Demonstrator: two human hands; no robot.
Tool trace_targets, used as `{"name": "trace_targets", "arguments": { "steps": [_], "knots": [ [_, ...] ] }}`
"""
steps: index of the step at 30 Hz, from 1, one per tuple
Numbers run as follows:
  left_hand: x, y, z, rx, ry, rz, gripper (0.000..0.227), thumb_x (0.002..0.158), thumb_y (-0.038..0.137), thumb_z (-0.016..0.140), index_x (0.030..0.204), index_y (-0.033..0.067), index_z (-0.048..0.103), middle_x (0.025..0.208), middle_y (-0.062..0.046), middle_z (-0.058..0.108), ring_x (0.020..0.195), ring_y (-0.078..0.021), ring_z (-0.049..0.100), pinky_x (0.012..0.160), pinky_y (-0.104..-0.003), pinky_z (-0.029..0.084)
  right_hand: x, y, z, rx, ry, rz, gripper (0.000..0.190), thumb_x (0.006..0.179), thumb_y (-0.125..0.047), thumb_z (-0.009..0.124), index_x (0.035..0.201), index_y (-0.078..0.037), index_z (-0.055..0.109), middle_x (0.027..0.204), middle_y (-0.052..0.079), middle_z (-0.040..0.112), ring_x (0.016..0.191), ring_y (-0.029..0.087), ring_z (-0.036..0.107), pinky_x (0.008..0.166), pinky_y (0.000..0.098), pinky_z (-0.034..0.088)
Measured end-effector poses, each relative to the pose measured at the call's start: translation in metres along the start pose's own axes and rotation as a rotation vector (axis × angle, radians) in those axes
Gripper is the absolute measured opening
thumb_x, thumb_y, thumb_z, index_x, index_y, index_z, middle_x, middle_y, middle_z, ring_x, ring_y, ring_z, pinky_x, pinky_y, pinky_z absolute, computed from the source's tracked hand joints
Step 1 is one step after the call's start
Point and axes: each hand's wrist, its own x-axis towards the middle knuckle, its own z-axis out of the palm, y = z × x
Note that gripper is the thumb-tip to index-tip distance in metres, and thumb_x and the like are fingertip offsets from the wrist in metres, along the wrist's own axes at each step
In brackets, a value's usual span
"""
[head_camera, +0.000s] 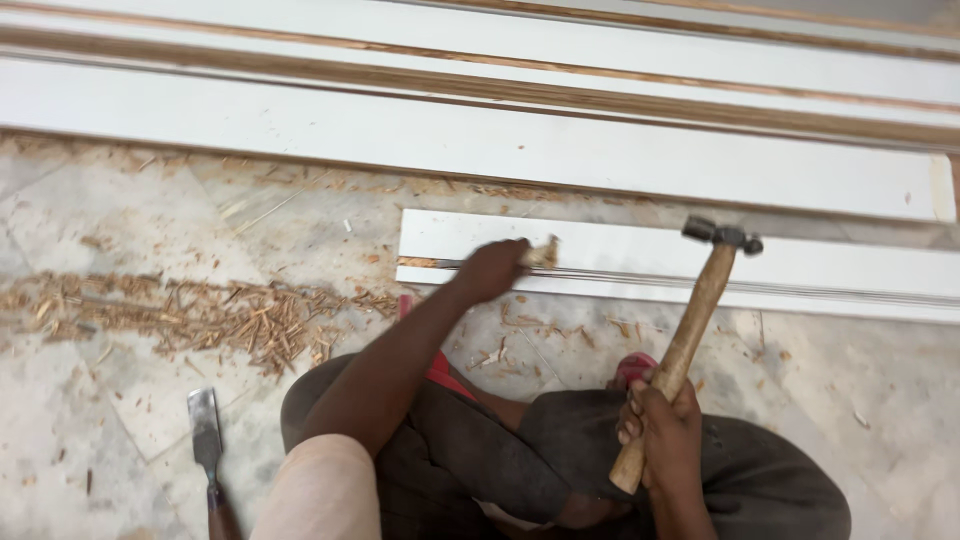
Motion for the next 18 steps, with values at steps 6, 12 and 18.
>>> {"name": "trace_targets", "arguments": {
  "steps": [6,12,18],
  "knots": [
    [-0.007,0.034,0.016,0.029,-0.105,-0.01,0.04,0.083,0.042,0.076,0.101,0.0083,0.065,0.089,-0.015,0.072,0.087,-0.0375,0.07,0.078,-0.052,0.053,0.004,0.017,0.005,-0.019,-0.026,0.078,0.011,0.093,-0.005,0.053,0.104,-0.007,0.052,0.07,0.003,0.047,0.047,0.01,0.041,0.039,0.0291,0.036],
    [-0.009,0.041,-0.003,-0.016,0.015,-0.135,0.028,0.076,0.038,0.075,0.088,0.0136,0.073,0.082,-0.012,0.074,0.081,-0.034,0.072,0.073,-0.05,0.055,-0.003,0.023,0.017,-0.133,-0.075,0.034,0.01,0.094,-0.004,0.053,0.102,-0.007,0.049,0.068,0.004,0.046,0.046,0.011,0.041,0.039,0.0296,0.037],
    [-0.012,0.032,-0.027,-0.127,0.153,-0.206,0.026,0.077,0.035,0.073,0.092,0.0143,0.074,0.082,-0.012,0.074,0.082,-0.0337,0.072,0.076,-0.048,0.056,-0.011,0.037,0.02,-0.152,-0.104,0.061,0.015,0.092,-0.003,0.051,0.105,-0.007,0.049,0.065,0.004,0.045,0.045,0.012,0.043,0.038,0.0305,0.037]
  ]
}}
